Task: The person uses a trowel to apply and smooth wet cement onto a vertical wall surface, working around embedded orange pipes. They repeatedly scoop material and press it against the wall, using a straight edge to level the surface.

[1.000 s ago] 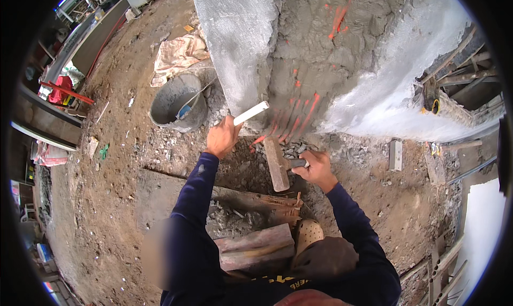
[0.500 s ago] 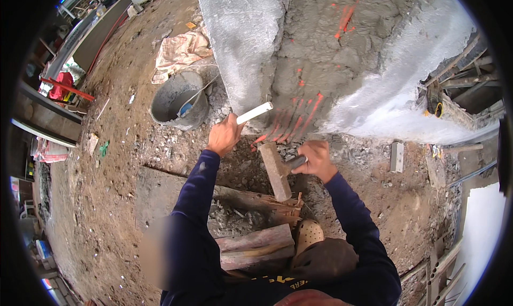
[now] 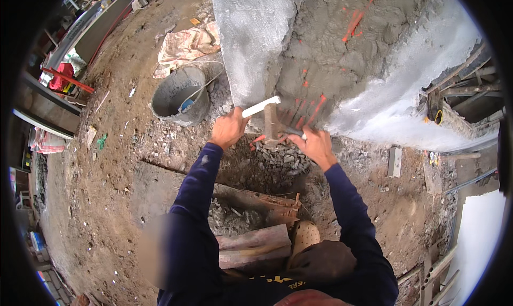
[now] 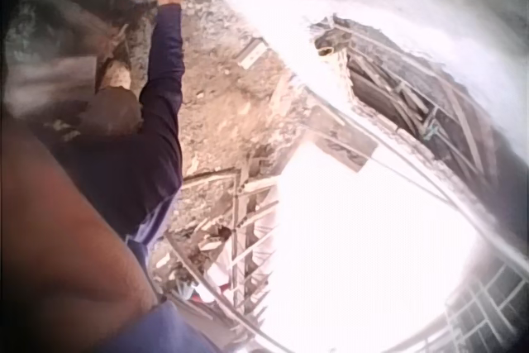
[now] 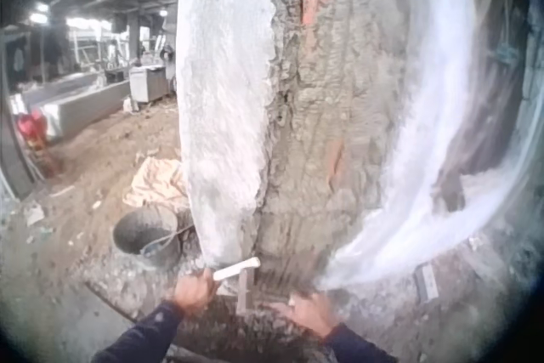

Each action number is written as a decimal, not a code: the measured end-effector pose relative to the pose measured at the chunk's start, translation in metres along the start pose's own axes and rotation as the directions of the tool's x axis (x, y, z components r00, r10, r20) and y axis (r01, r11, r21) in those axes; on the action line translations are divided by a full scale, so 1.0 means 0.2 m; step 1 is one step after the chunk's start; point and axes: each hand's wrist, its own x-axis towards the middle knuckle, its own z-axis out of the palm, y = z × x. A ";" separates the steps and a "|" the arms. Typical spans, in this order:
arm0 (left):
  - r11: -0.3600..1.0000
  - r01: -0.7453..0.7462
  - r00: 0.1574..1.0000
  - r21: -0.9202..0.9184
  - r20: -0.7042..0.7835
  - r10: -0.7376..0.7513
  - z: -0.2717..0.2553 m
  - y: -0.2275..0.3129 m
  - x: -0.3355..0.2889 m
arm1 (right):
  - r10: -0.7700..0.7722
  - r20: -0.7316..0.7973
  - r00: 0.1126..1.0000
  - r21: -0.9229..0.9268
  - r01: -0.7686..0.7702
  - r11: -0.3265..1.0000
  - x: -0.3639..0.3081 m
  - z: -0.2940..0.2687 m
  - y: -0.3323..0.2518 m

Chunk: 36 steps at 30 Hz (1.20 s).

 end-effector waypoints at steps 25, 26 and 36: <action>0.992 -0.009 0.998 0.129 0.060 0.001 0.00 -0.07 -0.10 | -0.265 -0.010 0.964 -0.031 0.264 0.964 -0.04 0.03 0.07; 0.991 -0.009 0.998 0.134 0.063 0.000 0.01 -0.08 -0.10 | -0.158 0.024 0.987 -0.066 0.159 0.985 -0.04 0.06 0.07; 0.996 -0.037 0.998 0.087 0.048 0.032 0.03 -0.08 -0.08 | -0.156 0.000 0.988 0.033 0.156 0.987 -0.06 0.00 0.05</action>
